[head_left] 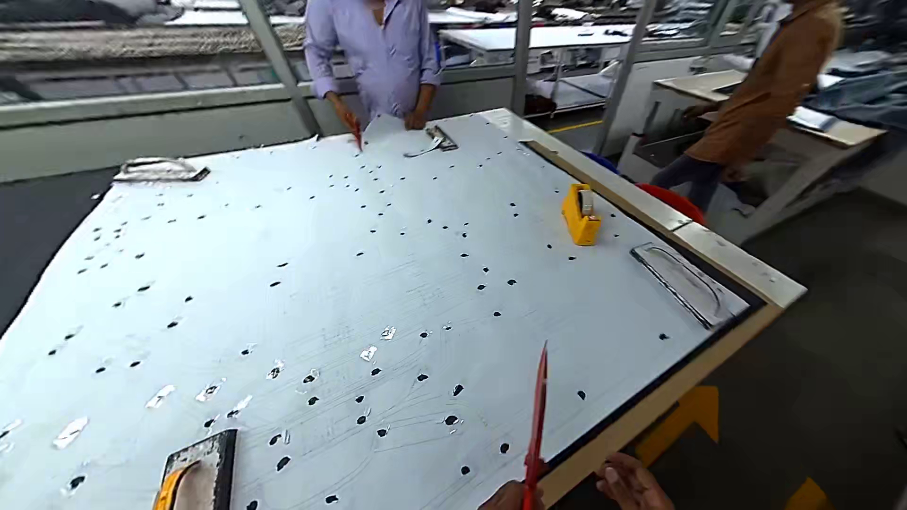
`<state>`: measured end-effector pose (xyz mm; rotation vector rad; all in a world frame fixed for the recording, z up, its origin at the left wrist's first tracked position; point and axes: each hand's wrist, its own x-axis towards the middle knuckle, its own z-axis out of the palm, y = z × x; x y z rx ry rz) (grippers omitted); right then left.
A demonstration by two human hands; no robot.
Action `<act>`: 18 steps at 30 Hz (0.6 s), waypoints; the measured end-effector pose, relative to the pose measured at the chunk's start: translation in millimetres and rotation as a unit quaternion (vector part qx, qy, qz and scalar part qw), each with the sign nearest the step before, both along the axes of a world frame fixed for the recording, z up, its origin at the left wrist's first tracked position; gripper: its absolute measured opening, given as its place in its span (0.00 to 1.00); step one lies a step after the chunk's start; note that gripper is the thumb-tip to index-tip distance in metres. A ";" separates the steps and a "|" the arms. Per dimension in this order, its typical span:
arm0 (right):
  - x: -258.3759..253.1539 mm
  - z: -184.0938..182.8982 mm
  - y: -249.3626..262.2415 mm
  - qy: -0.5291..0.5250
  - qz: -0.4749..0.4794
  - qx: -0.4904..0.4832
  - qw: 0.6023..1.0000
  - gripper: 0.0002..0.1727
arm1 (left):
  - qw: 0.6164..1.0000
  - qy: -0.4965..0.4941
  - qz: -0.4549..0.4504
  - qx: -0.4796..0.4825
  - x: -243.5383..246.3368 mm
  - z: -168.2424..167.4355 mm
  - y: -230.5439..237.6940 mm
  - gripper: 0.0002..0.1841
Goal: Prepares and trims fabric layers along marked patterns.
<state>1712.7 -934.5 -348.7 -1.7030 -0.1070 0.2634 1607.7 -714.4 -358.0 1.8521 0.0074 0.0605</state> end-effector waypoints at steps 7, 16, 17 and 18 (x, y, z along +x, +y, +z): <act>106.9 -0.3 -49.0 -0.094 0.170 -0.159 0.968 0.20 | 0.996 -0.035 0.073 -0.038 126.8 37.2 -61.8 0.24; 177.0 -44.8 -11.7 -0.307 0.444 -0.168 0.825 0.20 | 0.942 0.155 0.295 0.039 79.0 47.5 -123.8 0.26; 178.7 -48.9 -6.0 -0.328 0.467 -0.157 0.806 0.21 | 0.924 0.190 0.330 0.048 59.5 47.4 -136.8 0.26; 179.1 -52.6 -2.2 -0.344 0.490 -0.147 0.787 0.21 | 0.902 0.230 0.361 0.053 38.4 47.4 -152.2 0.26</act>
